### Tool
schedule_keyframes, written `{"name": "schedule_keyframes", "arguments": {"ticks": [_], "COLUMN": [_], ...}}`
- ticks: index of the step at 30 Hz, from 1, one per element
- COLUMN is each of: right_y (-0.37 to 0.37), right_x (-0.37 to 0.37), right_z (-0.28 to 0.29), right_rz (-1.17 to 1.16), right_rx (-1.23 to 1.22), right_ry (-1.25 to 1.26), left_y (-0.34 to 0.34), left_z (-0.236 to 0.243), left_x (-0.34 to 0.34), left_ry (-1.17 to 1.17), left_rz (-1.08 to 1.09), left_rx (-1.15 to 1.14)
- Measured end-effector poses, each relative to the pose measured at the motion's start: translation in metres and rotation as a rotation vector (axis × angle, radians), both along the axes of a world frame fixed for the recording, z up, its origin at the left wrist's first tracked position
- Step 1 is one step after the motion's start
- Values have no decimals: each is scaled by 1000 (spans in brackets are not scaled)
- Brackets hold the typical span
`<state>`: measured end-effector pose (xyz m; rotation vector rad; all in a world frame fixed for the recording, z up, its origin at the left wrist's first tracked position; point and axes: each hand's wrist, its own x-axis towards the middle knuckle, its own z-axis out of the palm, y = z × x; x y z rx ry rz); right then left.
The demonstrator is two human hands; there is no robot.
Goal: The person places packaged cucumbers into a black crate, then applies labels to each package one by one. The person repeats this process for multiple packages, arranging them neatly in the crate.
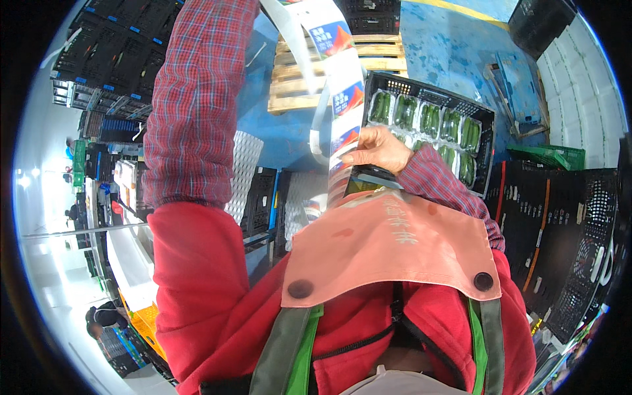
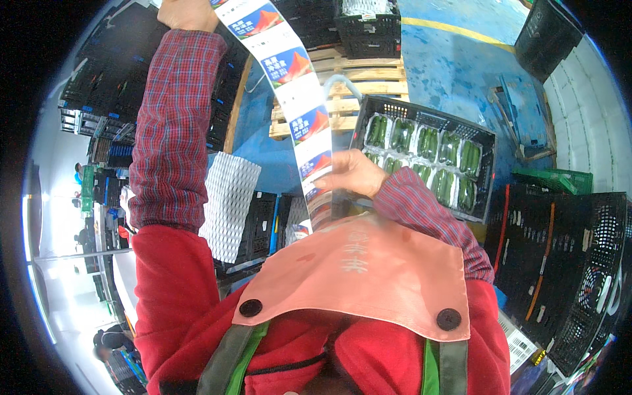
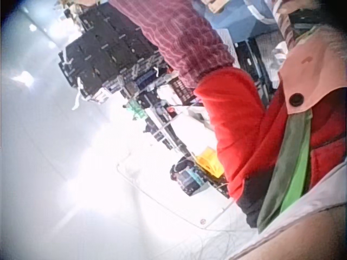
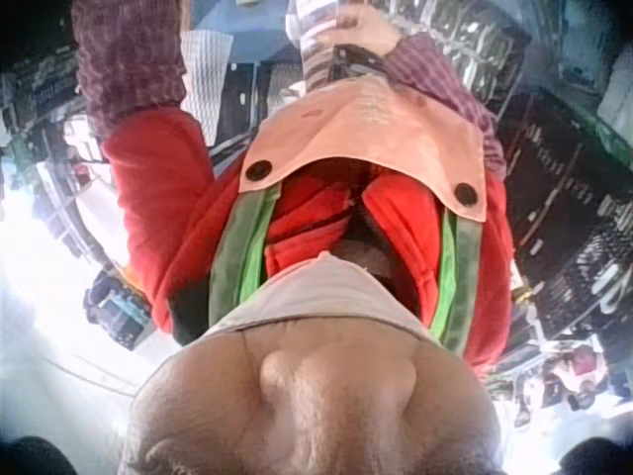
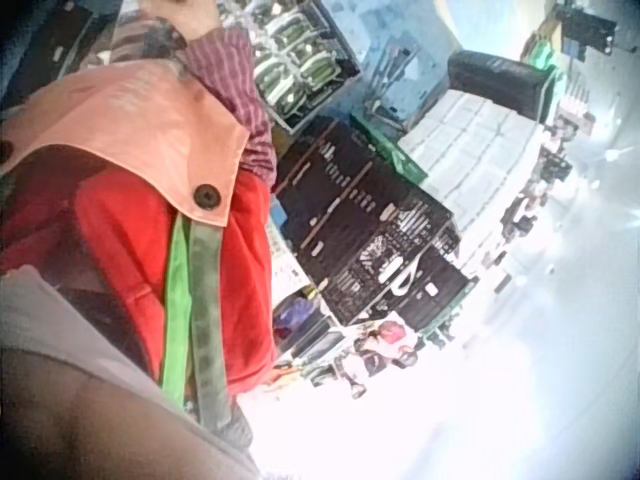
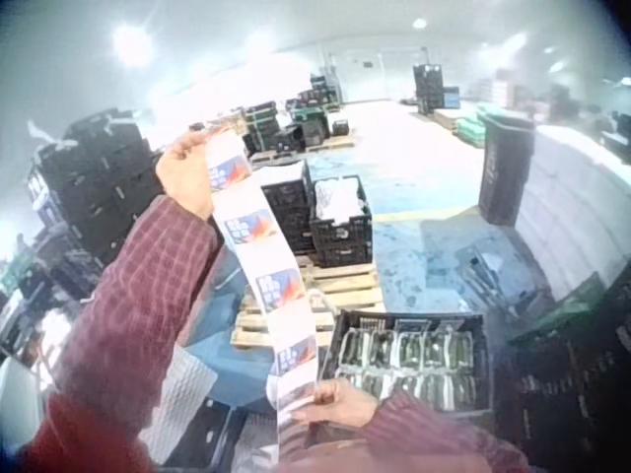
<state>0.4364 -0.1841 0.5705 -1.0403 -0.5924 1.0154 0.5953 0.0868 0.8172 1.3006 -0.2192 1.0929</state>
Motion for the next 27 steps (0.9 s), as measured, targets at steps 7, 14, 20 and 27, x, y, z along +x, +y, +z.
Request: {"name": "schedule_keyframes", "arguments": {"ticks": [7,14,20,27], "right_y": [9,30,44,59], "right_x": [-5,23,74,108], "right_z": [-2,40,72,104], "right_rz": [-192,-479,-584,-553], "right_rx": [-37,-89,192,201], "right_ry": [54,-199,-82,17], "left_y": [92,67,-60,-95], "left_z": [-40,-133,-231,-293], "left_x": [-25,-139,-229,-247], "left_ry": [25,490,724,925], "left_rz": [180,222,-359,-707], "left_rx": [-103,79,29,-123]}}
